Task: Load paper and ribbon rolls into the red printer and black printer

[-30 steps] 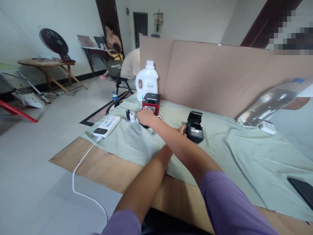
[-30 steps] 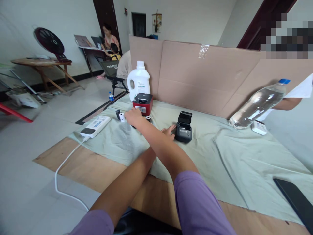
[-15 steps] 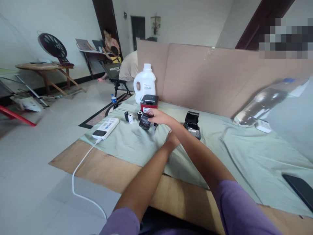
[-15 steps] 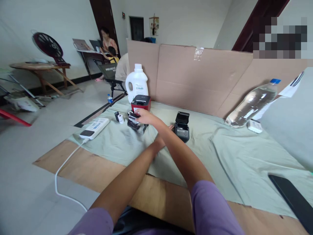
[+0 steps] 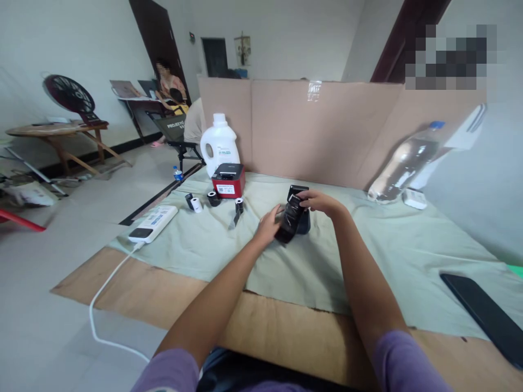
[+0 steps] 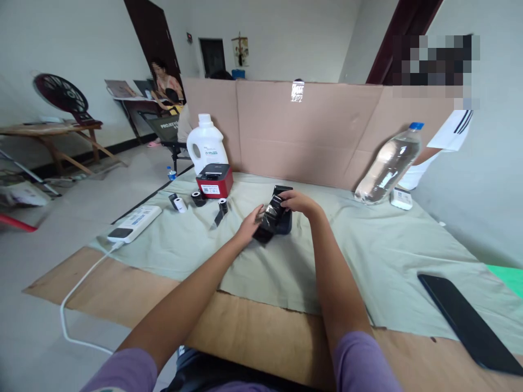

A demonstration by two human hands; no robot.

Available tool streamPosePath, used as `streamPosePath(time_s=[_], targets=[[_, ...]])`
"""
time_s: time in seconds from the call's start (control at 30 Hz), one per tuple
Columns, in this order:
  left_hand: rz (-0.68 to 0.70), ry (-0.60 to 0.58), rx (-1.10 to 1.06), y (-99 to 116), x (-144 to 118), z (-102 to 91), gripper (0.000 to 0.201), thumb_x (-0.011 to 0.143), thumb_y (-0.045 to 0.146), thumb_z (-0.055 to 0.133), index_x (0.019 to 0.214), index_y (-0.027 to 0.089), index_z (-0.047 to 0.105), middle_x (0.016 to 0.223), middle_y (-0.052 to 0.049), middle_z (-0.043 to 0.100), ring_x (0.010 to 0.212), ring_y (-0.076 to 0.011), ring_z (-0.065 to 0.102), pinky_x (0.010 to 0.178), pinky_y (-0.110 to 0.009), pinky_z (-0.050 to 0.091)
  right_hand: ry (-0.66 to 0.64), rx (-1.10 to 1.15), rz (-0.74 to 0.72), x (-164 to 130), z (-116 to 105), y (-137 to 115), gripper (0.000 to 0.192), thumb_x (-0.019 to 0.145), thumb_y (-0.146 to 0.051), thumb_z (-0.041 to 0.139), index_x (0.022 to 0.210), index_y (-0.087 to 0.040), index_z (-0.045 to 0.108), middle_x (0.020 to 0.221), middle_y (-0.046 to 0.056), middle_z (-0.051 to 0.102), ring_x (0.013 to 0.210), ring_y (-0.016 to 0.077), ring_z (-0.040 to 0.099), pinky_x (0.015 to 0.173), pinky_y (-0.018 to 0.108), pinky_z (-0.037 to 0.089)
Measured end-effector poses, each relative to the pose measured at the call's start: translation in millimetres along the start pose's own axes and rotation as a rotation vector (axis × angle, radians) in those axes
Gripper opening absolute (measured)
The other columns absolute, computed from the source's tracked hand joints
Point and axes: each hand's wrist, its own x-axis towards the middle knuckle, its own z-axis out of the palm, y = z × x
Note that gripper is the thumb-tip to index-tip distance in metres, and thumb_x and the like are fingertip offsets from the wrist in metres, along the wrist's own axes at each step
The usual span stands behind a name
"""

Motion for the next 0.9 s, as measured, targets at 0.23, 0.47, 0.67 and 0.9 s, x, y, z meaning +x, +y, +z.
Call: streamPosePath(time_s=[0.23,0.47,0.67,0.9], targets=[[0.264,0.019,0.292,16,-15,-1.7,0.051,0.089,0.027,0.063,0.139,0.025,0.059,0.13,-0.007,0.063,0.124,-0.0257,0.055,0.11,-0.044,0.042,0.024,-0.509,-0.015,20,6,19,0.039,0.076,-0.003,0.06,0.107,-0.017,0.078,0.11,0.006,0.079,0.1,0.0235,0.069,0.087,0.026,0.051],[0.323,-0.03,0.397,17,-18,0.9,0.035,0.092,0.028,0.062,0.126,0.03,0.07,0.128,-0.006,0.062,0.123,-0.0242,0.054,0.11,-0.042,0.04,0.133,-0.591,0.029,24,21,21,0.054,0.08,-0.001,0.055,0.129,-0.017,0.071,0.138,0.011,0.066,0.129,0.0268,0.061,0.107,0.029,0.043],[0.321,-0.03,0.415,18,-18,3.0,0.035,0.093,0.031,0.061,0.127,0.03,0.069,0.128,-0.007,0.061,0.124,-0.0248,0.053,0.11,-0.043,0.04,0.184,-0.606,0.031,22,26,21,0.053,0.082,-0.001,0.053,0.131,-0.015,0.069,0.137,0.01,0.067,0.129,0.0233,0.06,0.107,0.025,0.043],[0.308,-0.038,0.425,19,-18,4.5,0.037,0.091,0.028,0.062,0.127,0.029,0.069,0.129,-0.007,0.06,0.124,-0.0253,0.052,0.109,-0.042,0.04,0.276,-0.642,0.102,26,37,25,0.044,0.081,-0.002,0.058,0.12,-0.015,0.073,0.128,0.014,0.07,0.124,0.0271,0.06,0.107,0.032,0.043]])
